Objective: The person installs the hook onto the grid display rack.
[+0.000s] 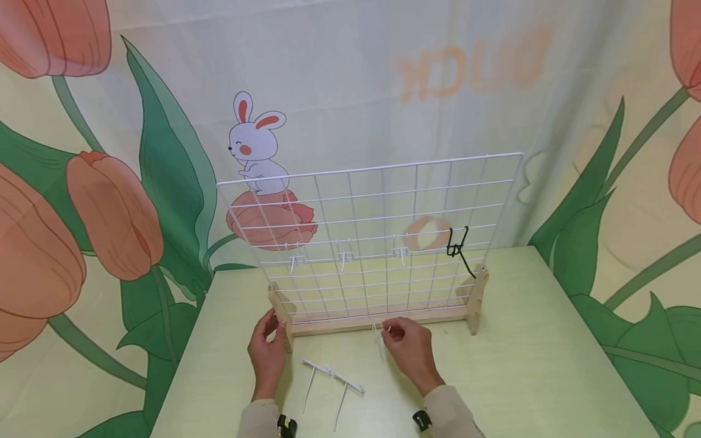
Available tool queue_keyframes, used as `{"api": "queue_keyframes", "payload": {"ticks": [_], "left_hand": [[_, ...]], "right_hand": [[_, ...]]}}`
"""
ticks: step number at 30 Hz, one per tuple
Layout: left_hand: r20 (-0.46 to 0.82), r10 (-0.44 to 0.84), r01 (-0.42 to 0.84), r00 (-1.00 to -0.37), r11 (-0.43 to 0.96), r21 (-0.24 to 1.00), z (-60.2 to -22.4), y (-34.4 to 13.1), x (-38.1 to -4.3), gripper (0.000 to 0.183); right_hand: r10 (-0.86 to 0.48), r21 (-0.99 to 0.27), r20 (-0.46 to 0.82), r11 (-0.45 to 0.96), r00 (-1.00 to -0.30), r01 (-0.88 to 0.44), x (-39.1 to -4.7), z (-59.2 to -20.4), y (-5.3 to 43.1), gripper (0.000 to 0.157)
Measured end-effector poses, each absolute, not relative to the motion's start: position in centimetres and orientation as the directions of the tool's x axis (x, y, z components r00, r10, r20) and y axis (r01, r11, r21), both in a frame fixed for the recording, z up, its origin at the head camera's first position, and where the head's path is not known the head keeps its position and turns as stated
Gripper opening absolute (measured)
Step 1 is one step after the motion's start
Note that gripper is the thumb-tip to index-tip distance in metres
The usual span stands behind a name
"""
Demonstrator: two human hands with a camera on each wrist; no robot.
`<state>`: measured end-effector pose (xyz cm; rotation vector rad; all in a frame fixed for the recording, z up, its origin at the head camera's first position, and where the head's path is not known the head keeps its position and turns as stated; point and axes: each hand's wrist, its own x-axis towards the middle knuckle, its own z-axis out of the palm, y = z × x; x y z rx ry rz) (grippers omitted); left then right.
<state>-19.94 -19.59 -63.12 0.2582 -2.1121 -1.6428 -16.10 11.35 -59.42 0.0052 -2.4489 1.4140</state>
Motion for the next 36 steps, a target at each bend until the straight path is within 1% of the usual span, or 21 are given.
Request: {"api": "queue_keyframes", "payload": {"ticks": [15, 21, 25, 28, 34, 36], "left_hand": [[0.237, -0.413, 0.124, -0.879, 0.282, 0.951, -63.5, -19.7, -20.1, 0.037], [0.244, -0.413, 0.141, -0.877, 0.265, 0.954, -63.5, -19.7, -20.2, 0.038], [0.23, -0.412, 0.127, -0.882, 0.263, 0.956, -63.4, -19.7, -20.2, 0.037], [0.224, -0.412, 0.118, -0.883, 0.268, 0.956, -63.4, -19.7, -20.1, 0.037], [0.225, -0.411, 0.108, -0.883, 0.29, 0.951, -63.4, -19.7, -20.1, 0.037], [0.225, -0.413, 0.105, -0.883, 0.293, 0.95, -63.4, -19.6, -20.1, 0.036]], "right_hand": [[0.157, -0.804, 0.45, 0.499, -0.879, -0.322, -16.0, -56.7, 12.6, 0.013], [0.167, -0.758, 0.535, 0.528, -0.828, -0.383, -15.6, -54.8, 13.2, 0.013], [0.194, -0.746, 0.575, 0.521, -0.795, -0.413, -15.5, -53.3, 13.7, 0.013], [0.22, -0.735, 0.613, 0.51, -0.758, -0.447, -15.4, -52.3, 14.0, 0.014], [0.266, -0.674, 0.713, 0.516, -0.649, -0.528, -15.7, -50.9, 14.8, 0.015], [0.277, -0.659, 0.733, 0.514, -0.621, -0.549, -15.8, -50.6, 15.1, 0.016]]}}
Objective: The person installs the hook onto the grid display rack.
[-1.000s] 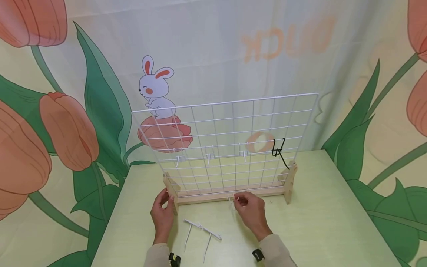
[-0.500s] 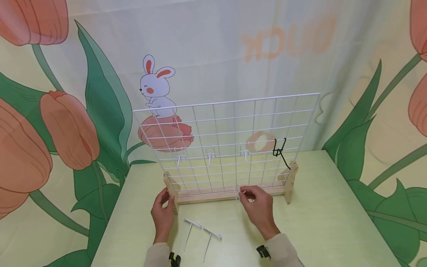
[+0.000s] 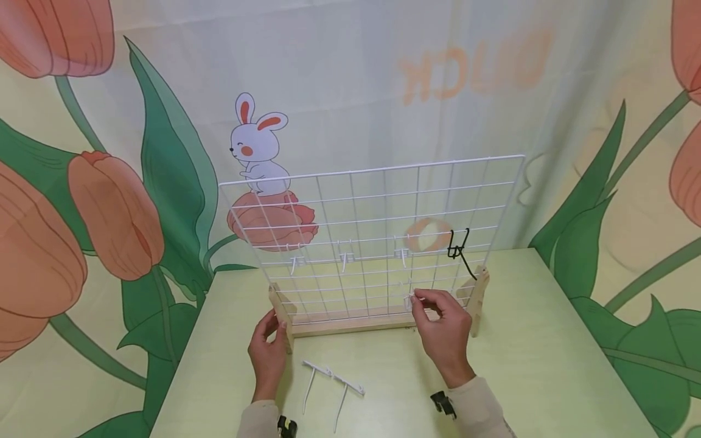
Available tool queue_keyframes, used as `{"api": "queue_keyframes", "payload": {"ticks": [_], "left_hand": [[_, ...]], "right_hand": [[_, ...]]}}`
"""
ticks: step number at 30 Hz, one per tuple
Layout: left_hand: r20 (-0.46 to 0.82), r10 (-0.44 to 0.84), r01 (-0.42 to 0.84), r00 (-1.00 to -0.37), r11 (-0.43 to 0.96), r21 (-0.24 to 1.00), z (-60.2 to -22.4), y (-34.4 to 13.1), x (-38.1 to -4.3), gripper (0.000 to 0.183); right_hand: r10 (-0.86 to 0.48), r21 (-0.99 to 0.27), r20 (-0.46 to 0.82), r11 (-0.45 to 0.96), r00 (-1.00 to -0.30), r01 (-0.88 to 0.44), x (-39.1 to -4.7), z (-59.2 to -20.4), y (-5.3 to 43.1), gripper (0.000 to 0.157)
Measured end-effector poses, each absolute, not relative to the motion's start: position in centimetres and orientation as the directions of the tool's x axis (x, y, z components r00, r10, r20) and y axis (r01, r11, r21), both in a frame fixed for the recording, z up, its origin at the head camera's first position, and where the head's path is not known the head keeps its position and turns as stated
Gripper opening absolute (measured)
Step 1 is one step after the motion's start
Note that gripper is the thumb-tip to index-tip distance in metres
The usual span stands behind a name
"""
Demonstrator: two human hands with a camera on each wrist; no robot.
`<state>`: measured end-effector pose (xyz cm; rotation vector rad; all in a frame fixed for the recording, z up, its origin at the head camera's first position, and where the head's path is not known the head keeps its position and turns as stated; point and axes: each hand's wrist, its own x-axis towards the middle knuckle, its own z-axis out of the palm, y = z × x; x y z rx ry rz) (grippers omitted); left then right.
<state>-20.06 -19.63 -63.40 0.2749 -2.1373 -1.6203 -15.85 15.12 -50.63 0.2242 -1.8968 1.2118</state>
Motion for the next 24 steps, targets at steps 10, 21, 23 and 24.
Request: {"api": "queue_keyframes", "payload": {"ticks": [10, 21, 23, 24], "left_hand": [[0.226, -0.416, 0.105, -0.881, 0.294, 0.95, -63.5, -19.7, -20.1, 0.036], [0.236, -0.423, 0.112, -0.875, 0.297, 0.948, -63.5, -19.7, -20.2, 0.036], [0.233, -0.421, 0.111, -0.877, 0.294, 0.949, -63.5, -19.6, -20.2, 0.037], [0.235, -0.419, 0.114, -0.877, 0.293, 0.949, -63.5, -19.6, -20.2, 0.037]], "right_hand": [[0.318, -0.586, 0.804, 0.57, -0.503, -0.576, -15.5, -47.4, 15.6, 0.021], [0.329, -0.578, 0.811, 0.581, -0.483, -0.574, -18.0, -49.0, 17.0, 0.017], [0.328, -0.582, 0.807, 0.586, -0.491, -0.564, -18.4, -49.7, 17.3, 0.016], [0.329, -0.583, 0.806, 0.589, -0.493, -0.56, -18.6, -50.0, 17.4, 0.015]]}}
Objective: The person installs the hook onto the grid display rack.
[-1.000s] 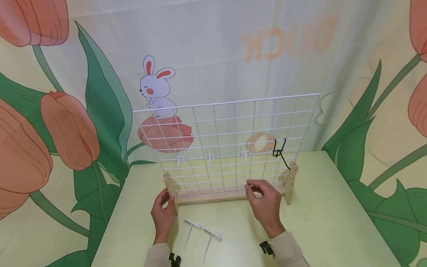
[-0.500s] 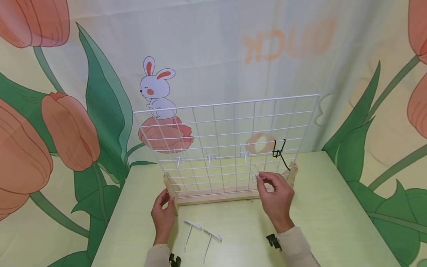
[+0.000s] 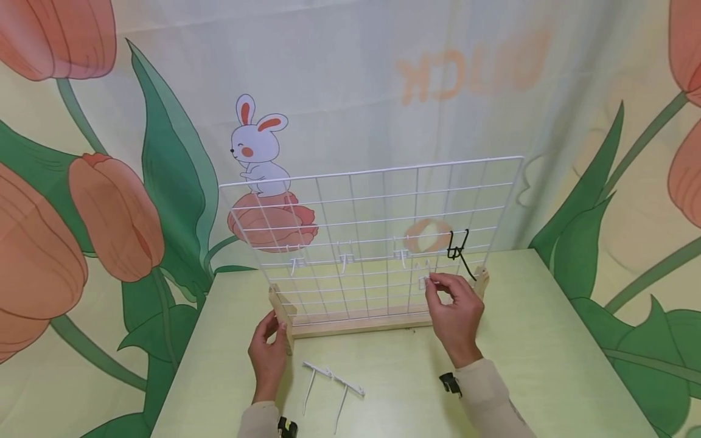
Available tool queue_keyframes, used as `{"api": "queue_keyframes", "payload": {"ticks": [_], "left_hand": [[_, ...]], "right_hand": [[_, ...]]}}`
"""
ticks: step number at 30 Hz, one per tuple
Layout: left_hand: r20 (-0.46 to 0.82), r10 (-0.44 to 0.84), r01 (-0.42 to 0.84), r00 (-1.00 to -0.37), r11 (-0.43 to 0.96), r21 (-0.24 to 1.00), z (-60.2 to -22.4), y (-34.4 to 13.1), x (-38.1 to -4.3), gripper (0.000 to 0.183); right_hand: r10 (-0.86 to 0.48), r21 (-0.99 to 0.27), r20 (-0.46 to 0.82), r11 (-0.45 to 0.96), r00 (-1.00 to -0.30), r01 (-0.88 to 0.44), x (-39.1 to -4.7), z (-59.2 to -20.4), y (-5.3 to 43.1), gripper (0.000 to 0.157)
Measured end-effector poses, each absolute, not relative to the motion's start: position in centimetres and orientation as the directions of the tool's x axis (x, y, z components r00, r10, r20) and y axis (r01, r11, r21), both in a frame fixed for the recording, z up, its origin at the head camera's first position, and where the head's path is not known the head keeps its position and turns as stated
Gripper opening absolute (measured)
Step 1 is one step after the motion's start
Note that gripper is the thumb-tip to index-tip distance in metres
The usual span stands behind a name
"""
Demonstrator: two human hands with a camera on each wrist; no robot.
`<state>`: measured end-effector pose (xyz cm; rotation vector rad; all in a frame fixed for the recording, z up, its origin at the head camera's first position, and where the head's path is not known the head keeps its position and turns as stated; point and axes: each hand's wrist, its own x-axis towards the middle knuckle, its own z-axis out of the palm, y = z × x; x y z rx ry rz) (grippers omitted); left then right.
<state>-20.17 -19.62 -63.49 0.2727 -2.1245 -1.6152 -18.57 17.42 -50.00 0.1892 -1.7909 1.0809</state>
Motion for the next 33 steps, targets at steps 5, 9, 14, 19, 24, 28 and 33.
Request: {"api": "queue_keyframes", "payload": {"ticks": [5, 9, 14, 19, 24, 28, 33], "left_hand": [[0.243, -0.42, 0.131, -0.874, 0.277, 0.952, -63.5, -19.6, -20.1, 0.035], [0.25, -0.423, 0.143, -0.871, 0.27, 0.952, -63.5, -19.5, -20.2, 0.036], [0.223, -0.434, 0.106, -0.873, 0.278, 0.955, -63.3, -19.4, -20.2, 0.038], [0.211, -0.437, 0.094, -0.874, 0.274, 0.957, -61.7, -18.8, -19.5, 0.037], [0.235, -0.416, 0.119, -0.878, 0.287, 0.951, -60.1, -18.3, -18.6, 0.038], [0.233, -0.407, 0.121, -0.883, 0.281, 0.952, -59.9, -18.3, -18.5, 0.039], [0.229, -0.409, 0.122, -0.883, 0.271, 0.955, -59.9, -18.4, -18.5, 0.038]], "right_hand": [[0.337, -0.582, 0.806, 0.605, -0.487, -0.544, -19.2, -51.0, 17.6, 0.014], [0.342, -0.578, 0.809, 0.611, -0.478, -0.542, -19.5, -51.6, 17.7, 0.013], [0.333, -0.567, 0.818, 0.61, -0.47, -0.553, -19.6, -52.1, 17.8, 0.012], [0.328, -0.562, 0.822, 0.603, -0.466, -0.566, -19.5, -52.5, 17.7, 0.015], [0.322, -0.556, 0.826, 0.603, -0.463, -0.572, -19.4, -52.7, 17.7, 0.015], [0.313, -0.555, 0.825, 0.6, -0.47, -0.576, -19.4, -53.1, 17.7, 0.016], [0.314, -0.568, 0.815, 0.595, -0.487, -0.569, -19.2, -53.5, 17.7, 0.018]]}}
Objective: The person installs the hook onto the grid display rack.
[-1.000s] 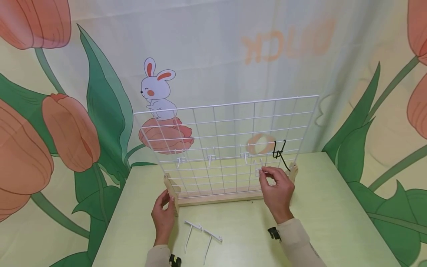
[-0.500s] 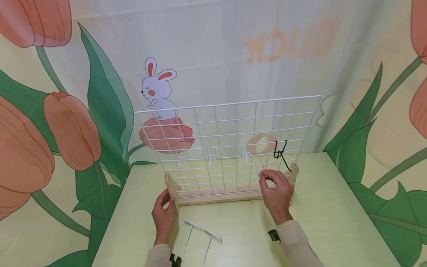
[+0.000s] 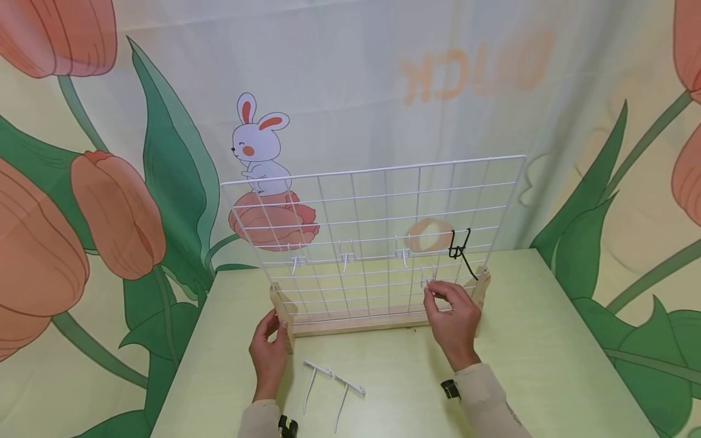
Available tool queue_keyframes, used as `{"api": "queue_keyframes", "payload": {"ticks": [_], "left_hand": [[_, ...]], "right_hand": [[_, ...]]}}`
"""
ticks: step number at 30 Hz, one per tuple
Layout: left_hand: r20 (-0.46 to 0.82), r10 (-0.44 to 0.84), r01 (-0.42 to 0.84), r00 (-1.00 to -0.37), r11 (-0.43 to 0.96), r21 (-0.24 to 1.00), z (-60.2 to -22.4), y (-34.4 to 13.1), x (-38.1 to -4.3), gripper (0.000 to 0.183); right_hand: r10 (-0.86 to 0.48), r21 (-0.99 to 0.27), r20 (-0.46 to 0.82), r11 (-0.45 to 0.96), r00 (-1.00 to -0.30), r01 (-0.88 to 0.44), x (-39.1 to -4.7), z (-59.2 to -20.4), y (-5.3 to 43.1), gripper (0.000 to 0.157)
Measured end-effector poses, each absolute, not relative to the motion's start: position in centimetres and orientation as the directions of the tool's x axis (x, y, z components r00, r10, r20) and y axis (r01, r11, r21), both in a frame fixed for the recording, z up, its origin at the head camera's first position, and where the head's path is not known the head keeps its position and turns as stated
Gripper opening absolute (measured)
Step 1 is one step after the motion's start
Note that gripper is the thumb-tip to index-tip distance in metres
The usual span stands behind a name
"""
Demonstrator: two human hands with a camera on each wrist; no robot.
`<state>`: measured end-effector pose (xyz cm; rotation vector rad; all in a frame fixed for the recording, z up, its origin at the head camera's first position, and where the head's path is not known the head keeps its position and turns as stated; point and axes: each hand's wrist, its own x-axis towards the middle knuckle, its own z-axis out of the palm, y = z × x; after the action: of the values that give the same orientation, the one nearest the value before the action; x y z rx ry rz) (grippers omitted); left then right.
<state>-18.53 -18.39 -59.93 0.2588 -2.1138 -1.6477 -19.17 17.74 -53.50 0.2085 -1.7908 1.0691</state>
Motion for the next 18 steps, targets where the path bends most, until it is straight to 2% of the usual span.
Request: {"api": "queue_keyframes", "payload": {"ticks": [10, 18], "left_hand": [[0.234, -0.428, 0.124, -0.873, 0.27, 0.955, -63.2, -19.4, -20.1, 0.037], [0.251, -0.421, 0.143, -0.872, 0.273, 0.951, -63.4, -19.5, -20.1, 0.036]], "right_hand": [[0.321, -0.59, 0.797, 0.595, -0.511, -0.546, -18.9, -54.0, 17.9, 0.018], [0.349, -0.632, 0.761, 0.591, -0.547, -0.502, -18.0, -54.3, 18.0, 0.015]]}}
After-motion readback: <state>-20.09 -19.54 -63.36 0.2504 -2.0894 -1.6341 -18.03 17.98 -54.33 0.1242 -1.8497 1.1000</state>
